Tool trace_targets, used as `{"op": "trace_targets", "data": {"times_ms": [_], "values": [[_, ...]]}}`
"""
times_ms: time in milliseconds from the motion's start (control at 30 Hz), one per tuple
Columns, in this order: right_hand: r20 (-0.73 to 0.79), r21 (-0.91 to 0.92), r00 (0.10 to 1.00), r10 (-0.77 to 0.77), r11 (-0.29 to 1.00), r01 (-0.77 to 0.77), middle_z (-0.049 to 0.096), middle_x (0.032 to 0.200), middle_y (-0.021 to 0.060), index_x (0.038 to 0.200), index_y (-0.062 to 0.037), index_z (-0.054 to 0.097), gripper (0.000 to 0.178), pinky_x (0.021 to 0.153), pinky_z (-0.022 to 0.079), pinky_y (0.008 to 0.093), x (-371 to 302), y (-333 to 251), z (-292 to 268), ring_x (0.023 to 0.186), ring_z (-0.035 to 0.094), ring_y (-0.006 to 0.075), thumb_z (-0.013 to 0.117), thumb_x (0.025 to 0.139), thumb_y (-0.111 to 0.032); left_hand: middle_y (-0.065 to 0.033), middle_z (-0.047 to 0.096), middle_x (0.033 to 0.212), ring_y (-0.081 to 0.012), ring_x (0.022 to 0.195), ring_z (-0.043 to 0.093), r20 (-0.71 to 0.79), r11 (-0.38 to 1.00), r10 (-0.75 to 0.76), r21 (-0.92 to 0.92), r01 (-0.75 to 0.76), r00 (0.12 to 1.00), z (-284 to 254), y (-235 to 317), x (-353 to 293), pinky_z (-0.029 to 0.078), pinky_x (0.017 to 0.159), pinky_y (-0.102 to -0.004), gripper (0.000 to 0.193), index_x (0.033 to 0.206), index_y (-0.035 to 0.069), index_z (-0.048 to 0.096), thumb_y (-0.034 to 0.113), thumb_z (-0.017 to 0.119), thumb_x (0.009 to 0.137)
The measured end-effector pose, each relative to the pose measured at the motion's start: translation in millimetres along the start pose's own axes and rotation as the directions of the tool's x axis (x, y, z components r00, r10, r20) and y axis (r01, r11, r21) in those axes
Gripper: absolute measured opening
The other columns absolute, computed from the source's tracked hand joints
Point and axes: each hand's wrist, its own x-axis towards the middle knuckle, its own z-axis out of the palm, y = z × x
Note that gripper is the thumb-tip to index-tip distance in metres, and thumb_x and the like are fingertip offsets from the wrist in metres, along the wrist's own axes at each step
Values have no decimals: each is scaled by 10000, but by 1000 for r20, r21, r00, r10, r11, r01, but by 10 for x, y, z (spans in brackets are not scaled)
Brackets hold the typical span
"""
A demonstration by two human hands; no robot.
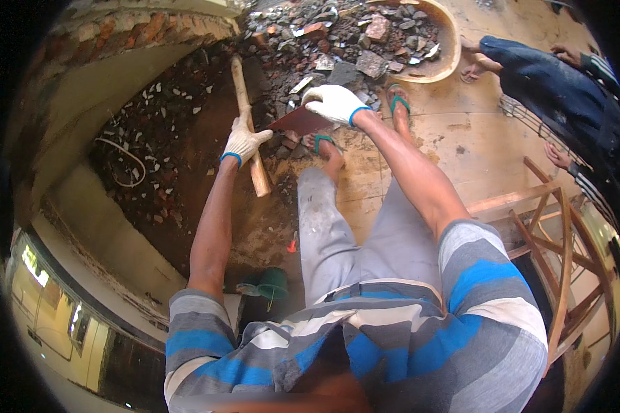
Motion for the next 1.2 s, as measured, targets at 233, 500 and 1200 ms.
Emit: {"op": "trace_targets", "data": {"times_ms": [233, 500, 1200], "values": [[148, 203, 989, 1, 979, -32, 779, 1043, 97, 1143, -84, 773, 334, 815, 573, 400, 504, 44, 335, 913, 729, 206, 630, 1019, -360, -377, 447, 1620, -410, 1335, 657, 65, 999, -7, 45, 4, 998, -206, 3, -152, 471, 1205, -412, 362, 1162, 147, 858, 371, 806, 882], [229, 599, 883, 410, 656, -460, 696, 727, 56, 798, -67, 758, 236, 565, 446, 374, 547, 70, 582, 634, 604, 158, 650, 948, -214, -386, 370, 1665, -419, 1457, 559, 26, 995, 39, 96, -42, 999, -105, -153, -161, 432, 1235, -408, 355, 1150, 149, 861, 373, 800, 882], [-309, 75, 871, 383, 922, -379, 780, 1054, 217, 1102, -48, 758, 437, 922, 569, 516, -777, 222, 139, 1032, 738, 430, 621, 982, -446, -323, 564, 1531, -445, 1427, 554, -28, 993, 99, -56, -101, 995, 75, -331, 38, 439, 1215, -484, 837, 1555, -53, 477, 292, 802, 865]]}}
